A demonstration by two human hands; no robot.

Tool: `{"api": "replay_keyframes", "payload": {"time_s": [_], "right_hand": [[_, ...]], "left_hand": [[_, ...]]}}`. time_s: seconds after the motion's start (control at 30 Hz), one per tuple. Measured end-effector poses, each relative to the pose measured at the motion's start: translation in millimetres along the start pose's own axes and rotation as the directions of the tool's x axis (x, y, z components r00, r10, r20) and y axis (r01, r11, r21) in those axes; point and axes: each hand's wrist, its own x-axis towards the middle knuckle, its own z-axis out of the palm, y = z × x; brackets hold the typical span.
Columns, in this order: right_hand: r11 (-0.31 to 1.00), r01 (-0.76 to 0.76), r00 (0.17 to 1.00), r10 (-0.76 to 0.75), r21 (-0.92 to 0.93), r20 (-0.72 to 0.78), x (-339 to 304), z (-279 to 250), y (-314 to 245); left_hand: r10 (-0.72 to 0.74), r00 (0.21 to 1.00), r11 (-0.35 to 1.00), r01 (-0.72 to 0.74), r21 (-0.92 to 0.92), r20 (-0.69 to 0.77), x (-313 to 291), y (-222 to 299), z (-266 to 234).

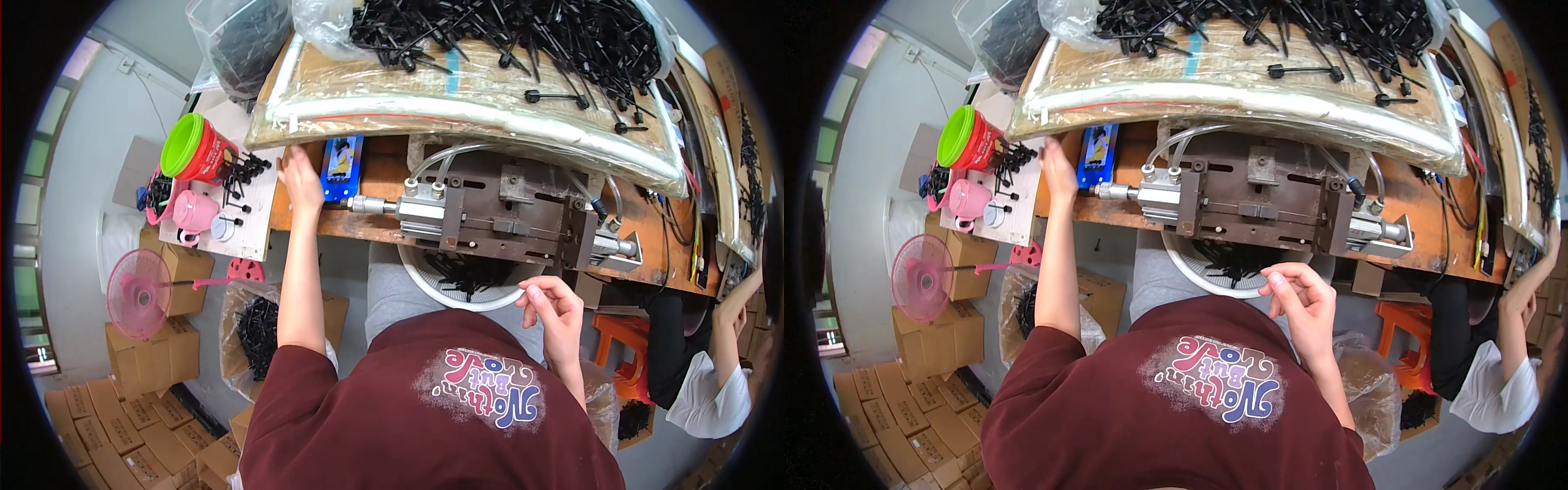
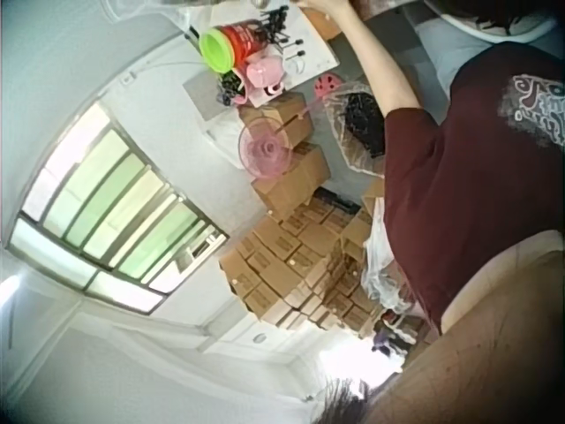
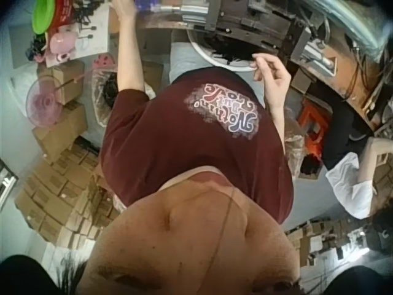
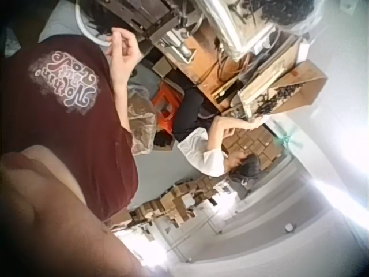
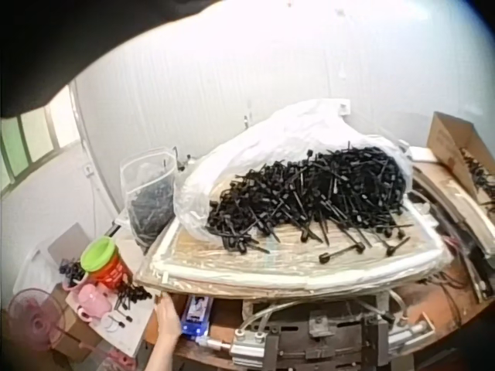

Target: Insert small electronic components into a pneumatic assembly jig and press buttons to trigger the mechanism.

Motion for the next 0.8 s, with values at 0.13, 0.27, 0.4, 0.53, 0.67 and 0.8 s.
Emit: {"api": "replay_keyframes", "payload": {"time_s": [0.13,0.27,0.4,0.53,0.67,0.8], "right_hand": [[0.998,0.056,0.997,-0.056,-0.002,-0.051,0,-5,4],[0.973,0.166,0.978,-0.183,-0.161,-0.100,5,-1,-8],[0.909,0.336,0.924,-0.368,-0.245,-0.100,15,7,-24],[0.847,0.407,0.891,-0.450,-0.342,-0.056,21,18,-29],[0.833,0.434,0.898,-0.431,-0.343,0.090,30,25,-29],[0.782,0.534,0.836,-0.546,-0.321,0.061,32,26,-34]], "left_hand": [[-0.096,0.990,0.957,0.063,-0.284,-0.103,-9,27,-8],[-0.202,0.944,0.880,0.058,-0.471,-0.261,-28,32,-31],[-0.171,0.929,0.892,0.005,-0.451,-0.327,-20,70,-58],[0.266,0.951,0.480,-0.273,-0.834,-0.158,-8,165,-136],[0.395,0.857,-0.592,-0.038,-0.805,-0.331,-21,274,-178],[0.589,0.709,-0.516,-0.039,-0.856,-0.388,-18,315,-179]]}}
